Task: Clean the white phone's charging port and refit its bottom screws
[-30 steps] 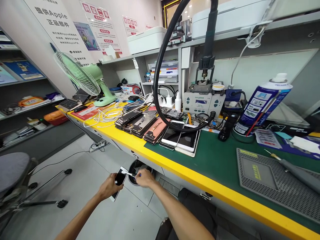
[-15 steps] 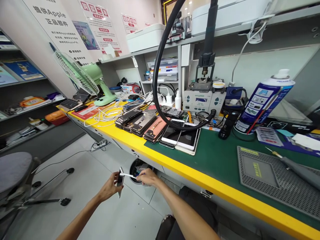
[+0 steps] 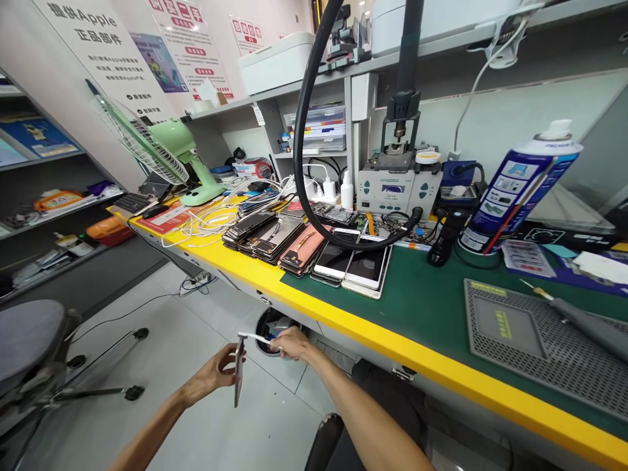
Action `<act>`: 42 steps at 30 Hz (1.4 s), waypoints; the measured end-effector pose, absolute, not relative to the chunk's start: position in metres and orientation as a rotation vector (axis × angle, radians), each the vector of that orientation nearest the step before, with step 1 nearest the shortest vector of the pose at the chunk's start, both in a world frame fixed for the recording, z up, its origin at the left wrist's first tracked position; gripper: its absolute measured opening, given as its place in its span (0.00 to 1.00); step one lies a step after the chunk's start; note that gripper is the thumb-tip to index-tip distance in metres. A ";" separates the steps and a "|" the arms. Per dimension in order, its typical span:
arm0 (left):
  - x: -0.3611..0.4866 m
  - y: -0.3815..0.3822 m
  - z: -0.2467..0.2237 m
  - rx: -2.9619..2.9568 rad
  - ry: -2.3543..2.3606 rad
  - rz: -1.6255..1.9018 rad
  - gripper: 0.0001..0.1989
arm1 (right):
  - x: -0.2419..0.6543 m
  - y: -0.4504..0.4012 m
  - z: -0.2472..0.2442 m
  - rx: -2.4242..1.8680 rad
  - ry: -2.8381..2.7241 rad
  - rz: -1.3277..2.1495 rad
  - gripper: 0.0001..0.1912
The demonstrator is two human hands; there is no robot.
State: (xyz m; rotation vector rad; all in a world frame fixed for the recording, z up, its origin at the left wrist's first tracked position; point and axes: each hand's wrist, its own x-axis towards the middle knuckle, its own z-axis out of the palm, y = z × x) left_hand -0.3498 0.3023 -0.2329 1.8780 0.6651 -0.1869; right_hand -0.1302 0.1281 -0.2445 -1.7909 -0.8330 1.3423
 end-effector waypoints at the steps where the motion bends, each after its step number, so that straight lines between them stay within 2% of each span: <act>1: -0.350 0.301 -0.229 1.855 0.647 -0.206 0.31 | -0.130 0.128 -0.244 -1.808 -0.807 1.314 0.14; 8: -0.351 0.296 -0.210 1.755 0.593 -0.266 0.29 | -0.129 0.121 -0.241 -1.735 -0.795 1.408 0.13; 11: -0.352 0.295 -0.206 1.733 0.574 -0.301 0.28 | -0.130 0.121 -0.241 -1.784 -0.746 1.332 0.13; 18: -0.352 0.298 -0.202 1.741 0.581 -0.332 0.31 | -0.130 0.118 -0.241 -1.712 -0.766 1.395 0.12; 22: -0.349 0.298 -0.198 1.768 0.574 -0.340 0.31 | -0.133 0.120 -0.241 -1.793 -0.695 1.254 0.12; 28: -0.344 0.297 -0.194 1.883 0.653 -0.291 0.29 | -0.135 0.120 -0.243 -1.797 -0.743 1.241 0.13; 32: -0.341 0.297 -0.199 2.017 0.748 -0.221 0.28 | -0.137 0.119 -0.245 -1.896 -0.677 1.051 0.13; 38: -0.332 0.303 -0.223 2.272 1.074 -0.063 0.28 | -0.162 0.119 -0.249 -1.891 -0.697 0.972 0.14; 42: -0.331 0.303 -0.236 2.377 1.246 -0.071 0.23 | -0.179 0.120 -0.253 -1.894 -0.759 0.934 0.13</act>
